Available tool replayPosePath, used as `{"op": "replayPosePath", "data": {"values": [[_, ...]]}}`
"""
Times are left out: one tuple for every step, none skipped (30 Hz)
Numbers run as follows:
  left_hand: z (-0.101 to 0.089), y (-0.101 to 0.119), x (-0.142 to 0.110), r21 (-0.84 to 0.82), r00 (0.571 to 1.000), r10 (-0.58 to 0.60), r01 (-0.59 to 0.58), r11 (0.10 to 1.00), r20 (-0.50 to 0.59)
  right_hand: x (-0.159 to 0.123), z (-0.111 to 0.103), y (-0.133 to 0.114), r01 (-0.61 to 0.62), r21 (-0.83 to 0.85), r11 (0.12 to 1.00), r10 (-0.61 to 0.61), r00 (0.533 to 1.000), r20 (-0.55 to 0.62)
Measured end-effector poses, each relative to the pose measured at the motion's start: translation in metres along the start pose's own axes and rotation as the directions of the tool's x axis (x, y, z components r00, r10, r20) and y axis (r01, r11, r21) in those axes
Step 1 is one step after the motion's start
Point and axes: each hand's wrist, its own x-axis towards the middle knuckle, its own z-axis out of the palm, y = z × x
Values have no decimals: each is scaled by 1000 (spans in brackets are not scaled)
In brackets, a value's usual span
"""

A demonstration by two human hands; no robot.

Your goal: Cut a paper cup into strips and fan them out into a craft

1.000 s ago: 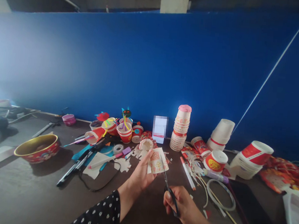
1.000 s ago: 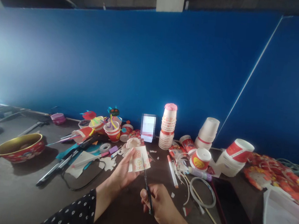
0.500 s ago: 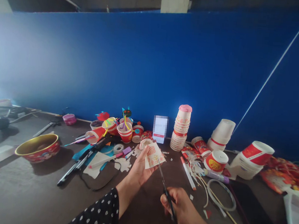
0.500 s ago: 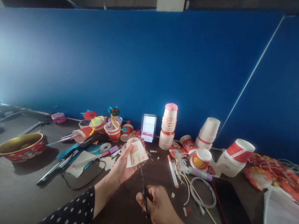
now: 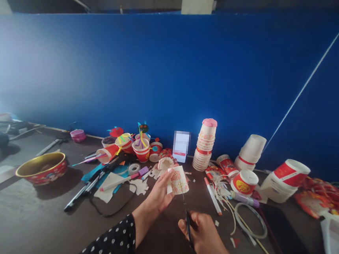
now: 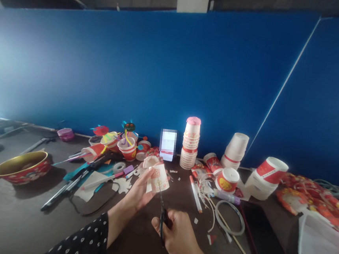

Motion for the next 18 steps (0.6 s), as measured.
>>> {"op": "replayPosePath", "data": {"values": [[1, 0, -1, 7, 1000, -12, 12, 1000, -3, 0, 0, 0, -1, -2, 1000, 1, 1000, -2], [2, 0, -2, 13, 1000, -21, 21, 1000, -9, 0, 0, 0, -4, -5, 1000, 4, 1000, -3], [3, 0, -2, 17, 1000, -22, 23, 1000, -17, 1, 0, 1, -8, -8, 1000, 8, 1000, 0], [3, 0, -3, 20, 1000, -20, 20, 1000, -23, 1, 1, 2, -13, -9, 1000, 13, 1000, 2], [3, -1, -3, 21, 999, -18, 18, 1000, -28, 1, 1, 2, -15, -8, 1000, 15, 1000, 4], [2, -1, -3, 22, 999, -18, 19, 1000, -30, 0, 1, 2, -16, -6, 1000, 16, 1000, 3], [2, -2, -2, 23, 999, -24, 24, 999, -28, 0, 1, 2, -15, -2, 1000, 16, 1000, 1], [1, -2, -2, 23, 999, -34, 34, 999, -26, 0, 1, 2, -14, 1, 1000, 14, 1000, -2], [0, -3, -1, 22, 999, -45, 45, 999, -22, -1, 0, 1, -13, 4, 1000, 13, 1000, -4], [-1, -3, -1, 20, 998, -52, 52, 998, -23, -1, 0, 0, -11, 4, 1000, 11, 1000, -2], [-1, -4, 0, 17, 998, -54, 54, 998, -28, -1, -1, -1, -9, 3, 1000, 9, 1000, 2], [-2, -4, 0, 14, 998, -56, 56, 998, -33, -1, -1, -2, -5, 0, 1000, 5, 1000, 7], [-2, -5, 1, 11, 998, -57, 57, 998, -37, -1, -2, -3, -2, -1, 1000, 2, 1000, 13], [-2, -4, 1, 8, 997, -60, 60, 998, -40, -1, -2, -3, 1, -2, 1000, -1, 1000, 19], [-2, -4, 1, 6, 997, -63, 63, 998, -42, -1, -2, -3, 3, -2, 1000, -3, 1000, 24], [-2, -4, 0, 9, 997, -66, 67, 998, -46, -1, -2, -3, 3, -1, 1000, -3, 1000, 27], [-1, -3, 0, 14, 996, -70, 71, 997, -50, -1, -2, -2, 3, -2, 1000, -3, 1000, 28], [-1, -3, 0, 18, 996, -73, 74, 997, -57, -1, -2, -2, 3, -6, 1000, -3, 1000, 27]]}}
